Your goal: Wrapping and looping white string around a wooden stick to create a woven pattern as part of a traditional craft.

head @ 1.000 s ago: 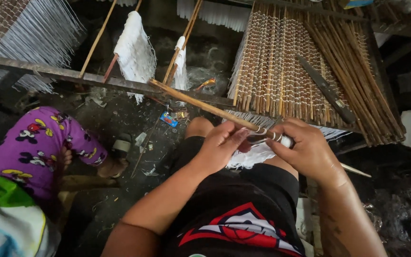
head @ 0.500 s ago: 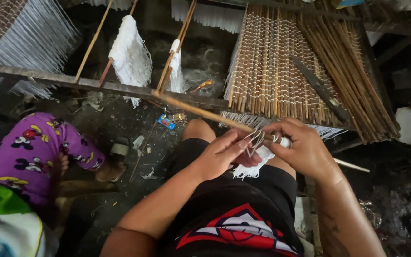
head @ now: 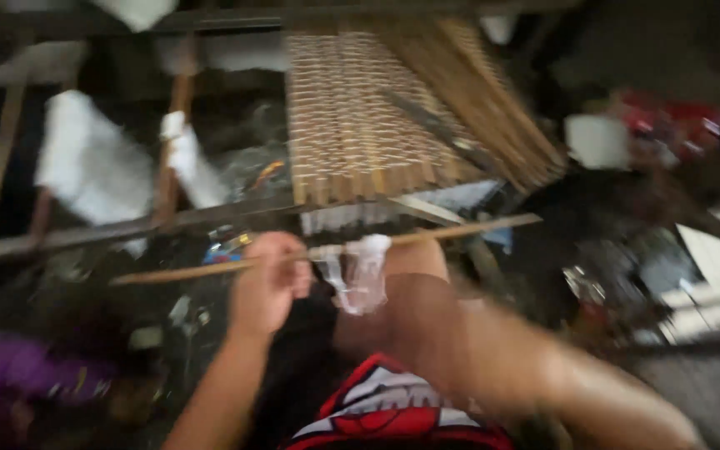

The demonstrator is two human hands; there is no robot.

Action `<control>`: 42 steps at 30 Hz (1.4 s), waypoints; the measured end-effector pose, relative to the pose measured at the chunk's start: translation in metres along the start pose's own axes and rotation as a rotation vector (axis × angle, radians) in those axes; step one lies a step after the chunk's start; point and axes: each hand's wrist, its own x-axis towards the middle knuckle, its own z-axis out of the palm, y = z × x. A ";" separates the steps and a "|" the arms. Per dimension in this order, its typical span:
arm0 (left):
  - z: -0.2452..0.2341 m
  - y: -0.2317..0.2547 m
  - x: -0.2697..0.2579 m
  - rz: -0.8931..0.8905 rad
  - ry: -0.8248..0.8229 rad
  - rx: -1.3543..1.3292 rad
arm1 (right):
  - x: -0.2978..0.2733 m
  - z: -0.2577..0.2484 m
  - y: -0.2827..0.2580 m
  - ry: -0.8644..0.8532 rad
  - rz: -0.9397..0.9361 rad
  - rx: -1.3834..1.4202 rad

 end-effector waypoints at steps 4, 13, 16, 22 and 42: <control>-0.017 0.024 -0.002 0.205 0.109 0.206 | -0.036 -0.002 -0.039 -0.408 0.017 0.152; -0.013 0.052 -0.007 0.148 0.372 0.217 | -0.092 0.016 -0.076 -0.462 -0.120 0.193; -0.001 0.060 -0.012 0.155 0.356 0.275 | -0.105 0.013 -0.086 -0.372 -0.171 0.359; -0.020 0.043 -0.013 0.208 0.272 0.179 | -0.108 0.012 -0.081 -0.477 -0.164 0.384; -0.013 0.056 -0.037 0.206 0.294 0.121 | -0.080 -0.010 -0.092 -0.519 -0.198 0.401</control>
